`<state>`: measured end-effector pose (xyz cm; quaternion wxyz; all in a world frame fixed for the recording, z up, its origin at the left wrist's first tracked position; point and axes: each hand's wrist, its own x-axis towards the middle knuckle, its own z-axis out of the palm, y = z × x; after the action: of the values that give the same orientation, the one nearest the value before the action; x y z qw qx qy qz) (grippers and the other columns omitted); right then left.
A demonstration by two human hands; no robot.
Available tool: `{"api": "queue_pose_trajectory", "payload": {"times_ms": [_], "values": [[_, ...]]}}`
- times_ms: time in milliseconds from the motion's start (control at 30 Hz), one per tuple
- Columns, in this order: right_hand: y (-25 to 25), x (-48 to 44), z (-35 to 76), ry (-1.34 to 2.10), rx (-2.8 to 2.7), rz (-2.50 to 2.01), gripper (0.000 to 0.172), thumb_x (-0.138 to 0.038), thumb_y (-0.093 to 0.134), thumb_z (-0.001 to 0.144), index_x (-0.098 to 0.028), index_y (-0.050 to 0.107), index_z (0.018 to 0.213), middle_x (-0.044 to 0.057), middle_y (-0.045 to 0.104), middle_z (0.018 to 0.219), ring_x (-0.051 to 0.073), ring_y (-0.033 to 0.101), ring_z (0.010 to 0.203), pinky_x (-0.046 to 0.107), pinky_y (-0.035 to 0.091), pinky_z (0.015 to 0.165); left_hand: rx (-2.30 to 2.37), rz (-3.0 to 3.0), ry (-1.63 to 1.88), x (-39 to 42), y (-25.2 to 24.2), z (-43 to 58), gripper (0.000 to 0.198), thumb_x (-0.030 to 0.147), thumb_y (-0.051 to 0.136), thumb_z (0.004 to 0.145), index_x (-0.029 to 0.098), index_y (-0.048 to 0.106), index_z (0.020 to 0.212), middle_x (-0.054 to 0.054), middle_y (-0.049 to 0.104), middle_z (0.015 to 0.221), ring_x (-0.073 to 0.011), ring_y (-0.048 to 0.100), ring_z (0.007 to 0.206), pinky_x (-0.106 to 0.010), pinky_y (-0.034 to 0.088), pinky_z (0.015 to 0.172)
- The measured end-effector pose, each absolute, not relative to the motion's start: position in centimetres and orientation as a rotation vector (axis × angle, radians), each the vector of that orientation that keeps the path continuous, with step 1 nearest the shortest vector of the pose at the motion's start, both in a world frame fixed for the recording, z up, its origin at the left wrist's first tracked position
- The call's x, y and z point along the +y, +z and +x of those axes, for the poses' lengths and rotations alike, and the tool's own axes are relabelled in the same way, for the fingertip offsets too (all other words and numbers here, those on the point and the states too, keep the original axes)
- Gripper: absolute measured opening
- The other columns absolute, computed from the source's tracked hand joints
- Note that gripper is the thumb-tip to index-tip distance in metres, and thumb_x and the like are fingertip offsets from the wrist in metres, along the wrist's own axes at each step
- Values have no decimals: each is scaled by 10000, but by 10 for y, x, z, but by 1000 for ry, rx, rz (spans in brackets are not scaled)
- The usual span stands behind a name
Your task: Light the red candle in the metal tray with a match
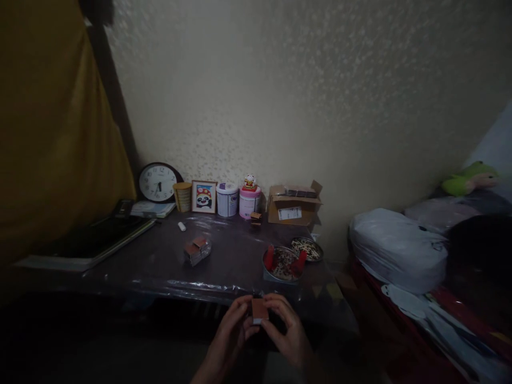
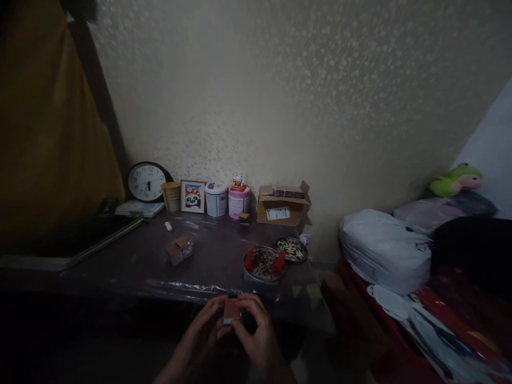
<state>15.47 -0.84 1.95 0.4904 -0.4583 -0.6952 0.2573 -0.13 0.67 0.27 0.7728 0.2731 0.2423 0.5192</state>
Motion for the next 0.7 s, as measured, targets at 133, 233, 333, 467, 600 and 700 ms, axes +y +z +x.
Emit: {"api": "queue_pose_trajectory", "payload": {"times_ms": [133,233,333,467,600,700], "values": [[22,-13,146,524,-1756,-1094,221,-126,607,741,-228,583,936,63,593,1095,200,555,1062,325,462,909,414,465,1050,5,-4,2,228,313,573,807,170,648,967,-74,680,948,-153,619,766,-280,467,721],[22,-14,144,418,-1848,-1115,251,-117,576,759,-231,574,983,63,591,1127,192,555,1076,313,464,918,417,397,1078,4,-6,5,224,298,609,789,171,654,967,-66,680,958,-132,611,736,-262,471,710],[18,-14,144,285,-1918,-1156,310,-113,548,769,-228,554,1056,73,576,1185,196,545,1107,320,471,925,439,378,1084,3,-5,7,225,301,630,775,180,655,962,-57,685,941,-125,613,706,-246,472,675],[13,-14,145,125,-1982,-1171,322,-111,525,767,-220,562,1068,79,574,1213,209,549,1112,348,484,923,413,377,1074,1,-2,8,231,293,608,795,195,644,1001,-63,688,982,-166,633,832,-267,479,718],[11,-13,145,35,-2025,-1164,426,-87,495,759,-225,530,1161,69,583,1205,208,554,1100,369,487,921,416,375,1078,-1,-1,11,224,266,634,778,214,644,996,-43,700,953,-155,645,804,-250,481,701],[11,-12,144,36,-2022,-1173,462,-65,472,758,-229,514,1188,68,586,1186,205,548,1093,381,474,928,429,388,1066,-2,-1,12,245,249,639,776,232,631,1020,-30,700,949,-151,647,803,-258,484,719]]}}
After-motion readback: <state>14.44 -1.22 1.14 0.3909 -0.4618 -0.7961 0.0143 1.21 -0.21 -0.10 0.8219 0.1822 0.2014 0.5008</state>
